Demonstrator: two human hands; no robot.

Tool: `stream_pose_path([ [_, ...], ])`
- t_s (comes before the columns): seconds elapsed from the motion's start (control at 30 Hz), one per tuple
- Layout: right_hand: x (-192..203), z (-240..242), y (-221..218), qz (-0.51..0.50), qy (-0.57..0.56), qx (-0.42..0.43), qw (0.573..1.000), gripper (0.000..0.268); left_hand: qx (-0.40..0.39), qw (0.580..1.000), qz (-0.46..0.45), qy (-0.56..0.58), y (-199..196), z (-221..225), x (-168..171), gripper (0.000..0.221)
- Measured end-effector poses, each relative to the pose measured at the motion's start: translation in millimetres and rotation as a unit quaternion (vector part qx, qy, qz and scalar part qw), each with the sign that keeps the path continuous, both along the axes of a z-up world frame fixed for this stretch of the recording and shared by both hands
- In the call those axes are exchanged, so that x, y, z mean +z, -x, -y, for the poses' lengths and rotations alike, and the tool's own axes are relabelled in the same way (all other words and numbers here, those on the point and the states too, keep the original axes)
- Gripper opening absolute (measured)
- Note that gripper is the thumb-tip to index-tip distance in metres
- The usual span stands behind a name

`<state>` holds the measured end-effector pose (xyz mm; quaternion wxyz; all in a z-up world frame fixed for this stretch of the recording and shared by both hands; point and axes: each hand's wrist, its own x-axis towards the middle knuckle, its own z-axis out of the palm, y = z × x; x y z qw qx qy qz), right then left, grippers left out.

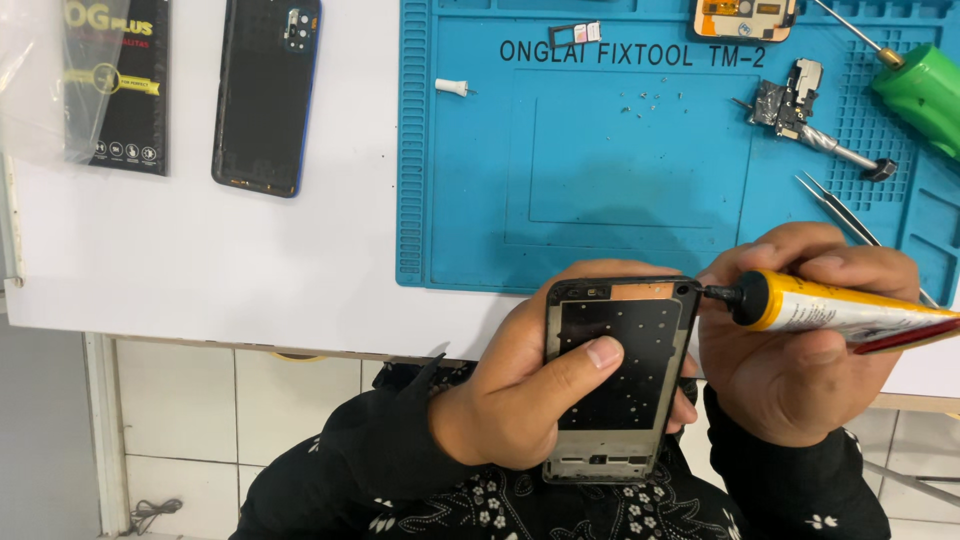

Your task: The person applies adhesive from a tube to the edges of a mobile phone chassis, cleans the phone body using a brush and compressed air, and continues applying adhesive to the frame.

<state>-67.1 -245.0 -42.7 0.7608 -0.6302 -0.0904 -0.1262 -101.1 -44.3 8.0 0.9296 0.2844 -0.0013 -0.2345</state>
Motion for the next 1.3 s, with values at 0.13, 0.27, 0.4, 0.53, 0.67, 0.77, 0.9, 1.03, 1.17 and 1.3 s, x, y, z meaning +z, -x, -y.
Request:
stream_pose_path([
  [0.13, 0.9, -1.0, 0.9, -0.002, 0.015, -0.014, 1.000, 0.045, 0.012, 1.000, 0.018, -0.002, 1.3, 1.4, -2.4, 0.050],
  [0.27, -0.1, -0.8, 0.9, 0.001, 0.010, -0.007, 1.000, 0.045, 0.014, 1.000, 0.022, -0.012, 1.6, 1.8, -3.7, 0.050],
  [0.4, 0.7, -3.0, 1.1, -0.002, 0.008, -0.011, 1.000, 0.047, 0.014, 0.999, 0.026, -0.019, 1.0, 2.5, -3.6, 0.050],
  [0.53, -1.1, -2.6, 0.8, 0.006, 0.008, -0.016, 1.000, 0.046, 0.009, 0.998, 0.040, -0.036, -0.1, 1.7, -3.8, 0.051],
  [0.67, -1.0, -1.3, 1.0, 0.007, 0.002, -0.005, 1.000, 0.045, 0.012, 0.998, 0.040, -0.041, 0.4, 2.0, -4.7, 0.051],
  [0.77, -0.6, -2.2, 0.9, 0.004, 0.001, -0.006, 1.000, 0.046, 0.014, 0.998, 0.047, -0.048, -0.1, 1.7, -4.5, 0.050],
  [0.9, -1.9, -3.6, 0.3, 0.009, 0.000, -0.012, 1.000, 0.049, 0.018, 0.998, 0.038, -0.049, 0.2, 1.7, -4.9, 0.048],
  [1.03, -7.1, 16.7, -1.5, -0.001, -0.002, 0.037, 0.999, 0.042, 0.030, 0.992, 0.073, -0.095, -8.1, -4.4, -5.8, 0.047],
  [1.17, -9.9, 31.3, -9.1, -0.070, -0.048, 0.012, 0.996, 0.039, 0.143, 0.928, 0.122, -0.320, -27.7, -14.0, -14.4, 0.036],
  [1.3, -5.2, 41.8, -19.1, -0.144, -0.066, 0.037, 0.987, 0.043, 0.196, 0.852, 0.082, -0.478, -43.4, -22.1, -26.3, 0.038],
])
